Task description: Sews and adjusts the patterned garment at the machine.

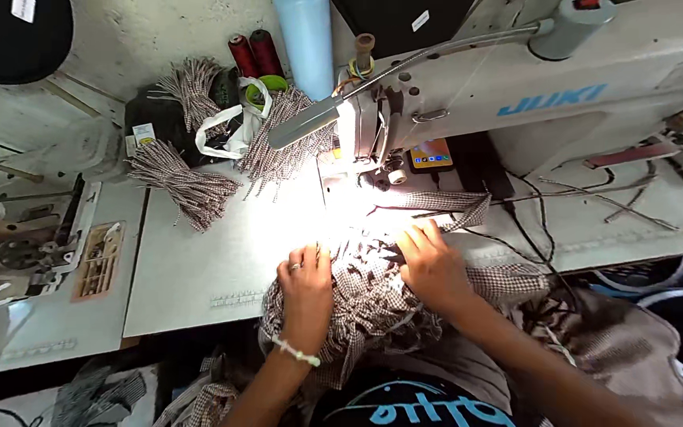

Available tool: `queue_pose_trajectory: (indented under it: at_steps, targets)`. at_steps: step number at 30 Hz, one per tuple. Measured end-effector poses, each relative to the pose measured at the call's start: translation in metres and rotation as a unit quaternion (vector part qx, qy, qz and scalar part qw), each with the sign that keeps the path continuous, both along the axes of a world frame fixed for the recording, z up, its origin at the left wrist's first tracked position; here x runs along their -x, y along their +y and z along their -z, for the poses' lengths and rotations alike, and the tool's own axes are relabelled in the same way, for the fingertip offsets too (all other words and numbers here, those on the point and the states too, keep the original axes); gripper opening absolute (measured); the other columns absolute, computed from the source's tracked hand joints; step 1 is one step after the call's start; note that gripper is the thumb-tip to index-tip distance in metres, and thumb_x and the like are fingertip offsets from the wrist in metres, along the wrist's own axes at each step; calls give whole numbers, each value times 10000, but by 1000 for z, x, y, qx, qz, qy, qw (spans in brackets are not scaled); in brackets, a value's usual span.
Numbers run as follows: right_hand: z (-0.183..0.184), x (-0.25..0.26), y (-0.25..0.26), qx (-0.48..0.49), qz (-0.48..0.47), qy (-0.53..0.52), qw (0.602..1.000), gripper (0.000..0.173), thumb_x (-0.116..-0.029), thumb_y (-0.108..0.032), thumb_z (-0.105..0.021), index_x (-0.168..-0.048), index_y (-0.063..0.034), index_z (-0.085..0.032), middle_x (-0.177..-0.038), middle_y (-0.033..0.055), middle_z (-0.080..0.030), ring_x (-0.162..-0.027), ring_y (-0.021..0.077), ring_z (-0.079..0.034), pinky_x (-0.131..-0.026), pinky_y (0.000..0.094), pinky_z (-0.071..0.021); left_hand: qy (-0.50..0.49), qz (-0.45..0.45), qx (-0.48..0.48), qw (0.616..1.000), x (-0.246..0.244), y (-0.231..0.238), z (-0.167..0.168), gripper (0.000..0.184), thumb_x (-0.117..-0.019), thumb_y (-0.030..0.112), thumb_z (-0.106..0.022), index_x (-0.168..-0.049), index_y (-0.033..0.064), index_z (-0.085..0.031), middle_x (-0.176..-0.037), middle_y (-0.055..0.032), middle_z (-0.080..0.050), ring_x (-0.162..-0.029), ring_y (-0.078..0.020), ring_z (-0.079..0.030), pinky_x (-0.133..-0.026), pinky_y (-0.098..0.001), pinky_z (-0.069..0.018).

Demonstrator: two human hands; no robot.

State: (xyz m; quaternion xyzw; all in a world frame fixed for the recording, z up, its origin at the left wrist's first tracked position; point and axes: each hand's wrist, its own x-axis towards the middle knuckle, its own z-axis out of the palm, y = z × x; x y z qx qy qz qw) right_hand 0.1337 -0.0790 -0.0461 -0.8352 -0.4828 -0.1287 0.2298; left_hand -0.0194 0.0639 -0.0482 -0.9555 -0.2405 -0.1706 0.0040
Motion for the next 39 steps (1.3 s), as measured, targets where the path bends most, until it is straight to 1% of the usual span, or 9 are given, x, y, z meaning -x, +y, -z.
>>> queue_pose_trajectory:
  at_steps: [2,5,9,11,18,27,32,35,39]
  targets:
    - [-5,3,4,-17,-10,42,999,228,-699,38,-693,-926,42,-719,-899,189,-705,-855,409,-698,-533,465,-532,-30,-13,-2,999,7,8,-1,225,-900,41,-629,-1062,66,-783,-1145,-176,-714,-1071,-422,-656,-893,-641,-442]
    - [-22,-9,20,40,0,118,992,247,-838,22,-683,-1070,-1,-765,-1028,180,-745,-952,415,-704,-664,556,-558,-101,-5,27,994,-16,21,-10,208,-927,208,-642,-933,50,-778,-1076,-165,-714,-1091,-399,-642,-980,-646,-399]
    - [-29,-40,43,123,8,200,972,405,-968,-89,-630,-1371,-111,-665,-1322,169,-679,-1150,433,-653,-873,631,-518,-87,88,148,981,-60,31,-7,178,-962,178,-683,-1056,63,-781,-1042,-140,-725,-1001,-315,-688,-904,-539,-513]
    - [-24,-61,58,149,-9,176,973,449,-975,-106,-654,-1420,-166,-637,-1283,192,-689,-1126,448,-659,-886,648,-513,-60,101,231,966,-76,39,-5,185,-986,159,-663,-1093,58,-775,-1056,-150,-715,-1015,-304,-687,-934,-488,-535]
    - [-13,-124,103,87,-70,123,986,302,-968,-206,-661,-1113,57,-699,-1133,291,-687,-1127,452,-650,-938,637,-481,-102,74,343,931,-97,46,-2,283,-1060,139,-512,-1251,26,-688,-1276,-143,-678,-1258,-248,-601,-1109,-436,-435]
    - [-40,-75,78,117,34,176,977,296,-995,-206,-665,-1180,24,-696,-1166,268,-677,-1094,452,-664,-876,635,-524,-128,-14,399,908,-108,46,-7,237,-1024,223,-634,-1204,70,-636,-1015,-84,-681,-922,-173,-655,-839,-370,-540]
    - [-24,-70,71,137,9,194,971,287,-976,-66,-641,-1252,-6,-695,-1193,258,-688,-1112,458,-658,-879,638,-510,-143,3,374,916,-103,50,-5,194,-1015,116,-622,-1189,54,-683,-1108,-93,-714,-1028,-175,-680,-935,-387,-542]
    - [-33,-90,73,190,62,190,961,391,-1039,-306,-621,-1207,42,-676,-1250,269,-657,-1201,472,-617,-909,657,-496,-119,32,313,942,-101,52,-4,210,-1018,65,-585,-1150,34,-746,-1219,-144,-710,-1201,-271,-644,-1077,-457,-463]
    - [-49,-96,85,251,118,224,934,440,-1037,-360,-615,-1195,47,-670,-1255,263,-660,-1208,457,-618,-909,648,-486,-41,63,212,974,-111,56,-4,301,-984,-5,-580,-1235,59,-733,-1328,-153,-644,-1272,-336,-580,-1099,-488,-432]
